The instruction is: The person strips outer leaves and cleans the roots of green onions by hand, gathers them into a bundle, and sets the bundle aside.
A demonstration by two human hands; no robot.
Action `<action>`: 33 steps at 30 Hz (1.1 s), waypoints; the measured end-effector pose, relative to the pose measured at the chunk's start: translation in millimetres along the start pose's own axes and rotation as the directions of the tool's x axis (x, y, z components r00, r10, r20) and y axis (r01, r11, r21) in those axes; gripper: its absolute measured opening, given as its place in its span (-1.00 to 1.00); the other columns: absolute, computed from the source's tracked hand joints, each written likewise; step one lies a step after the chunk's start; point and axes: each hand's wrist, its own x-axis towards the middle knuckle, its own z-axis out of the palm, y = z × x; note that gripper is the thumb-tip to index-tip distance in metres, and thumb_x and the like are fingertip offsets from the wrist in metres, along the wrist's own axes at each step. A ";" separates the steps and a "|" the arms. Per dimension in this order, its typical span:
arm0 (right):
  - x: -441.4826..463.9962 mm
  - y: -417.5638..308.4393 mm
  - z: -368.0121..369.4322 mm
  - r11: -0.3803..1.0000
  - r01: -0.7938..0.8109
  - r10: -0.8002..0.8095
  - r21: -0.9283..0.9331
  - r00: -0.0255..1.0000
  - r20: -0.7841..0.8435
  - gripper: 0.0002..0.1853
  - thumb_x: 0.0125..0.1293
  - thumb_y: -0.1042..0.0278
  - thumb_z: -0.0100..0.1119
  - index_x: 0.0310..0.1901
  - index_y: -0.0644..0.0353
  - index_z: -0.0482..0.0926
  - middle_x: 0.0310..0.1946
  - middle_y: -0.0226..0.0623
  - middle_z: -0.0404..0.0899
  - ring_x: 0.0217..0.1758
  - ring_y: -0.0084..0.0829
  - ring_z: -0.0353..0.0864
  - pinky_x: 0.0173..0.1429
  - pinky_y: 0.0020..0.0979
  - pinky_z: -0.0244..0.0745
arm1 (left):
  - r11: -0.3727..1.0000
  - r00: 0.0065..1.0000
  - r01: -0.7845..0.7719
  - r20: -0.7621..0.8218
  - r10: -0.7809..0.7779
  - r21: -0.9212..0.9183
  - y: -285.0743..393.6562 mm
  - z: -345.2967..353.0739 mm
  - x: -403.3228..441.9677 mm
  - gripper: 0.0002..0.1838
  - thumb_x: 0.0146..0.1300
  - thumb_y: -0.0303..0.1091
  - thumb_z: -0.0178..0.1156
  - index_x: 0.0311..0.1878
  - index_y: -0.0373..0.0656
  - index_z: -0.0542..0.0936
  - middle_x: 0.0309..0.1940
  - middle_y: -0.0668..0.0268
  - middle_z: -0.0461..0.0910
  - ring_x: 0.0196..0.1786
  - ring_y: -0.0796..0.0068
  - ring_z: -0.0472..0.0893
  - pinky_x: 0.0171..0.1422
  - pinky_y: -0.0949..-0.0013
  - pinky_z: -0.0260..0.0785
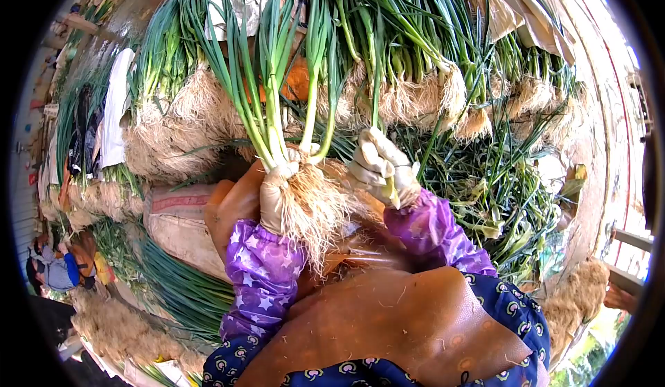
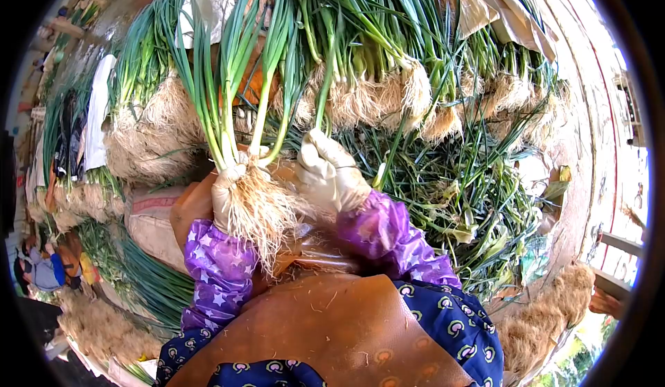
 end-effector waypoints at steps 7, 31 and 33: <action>34.5 -15.5 -40.9 0.941 -0.283 0.257 -0.183 0.954 -0.153 -0.60 0.35 0.01 -0.01 -0.09 0.19 0.57 -0.75 -0.74 0.19 -0.74 -0.80 0.16 -0.68 -0.70 0.06 | 0.988 0.986 0.126 0.124 -0.115 -0.086 2.2 -7.3 1.1 -0.44 0.07 -0.45 0.01 0.19 -0.40 0.24 0.02 -0.12 0.43 -0.23 0.32 0.54 -0.15 0.32 0.50; -94.6 -18.6 -36.7 0.803 -0.323 0.277 -0.501 0.946 -0.167 -0.85 0.21 0.34 0.20 -0.32 0.26 0.54 -0.61 -0.28 0.56 -0.80 -0.64 0.36 -0.79 -0.65 0.24 | 0.983 0.965 0.181 -0.191 -0.177 0.003 -1.9 -24.0 10.1 -0.65 0.07 -0.62 -0.05 -0.02 -0.44 0.34 -0.31 0.06 0.54 -0.34 0.23 0.63 -0.25 0.27 0.62; -125.7 -33.8 -78.1 0.818 -0.417 0.243 -0.396 0.875 -0.418 -0.86 0.21 0.36 0.19 -0.29 0.25 0.55 -0.56 -0.27 0.58 -0.78 -0.64 0.38 -0.78 -0.69 0.21 | 0.986 0.979 0.156 -0.137 -0.148 0.051 -0.2 -6.4 4.5 -0.71 0.08 -0.63 -0.04 -0.09 -0.45 0.41 -0.28 0.05 0.54 -0.34 0.27 0.63 -0.25 0.33 0.60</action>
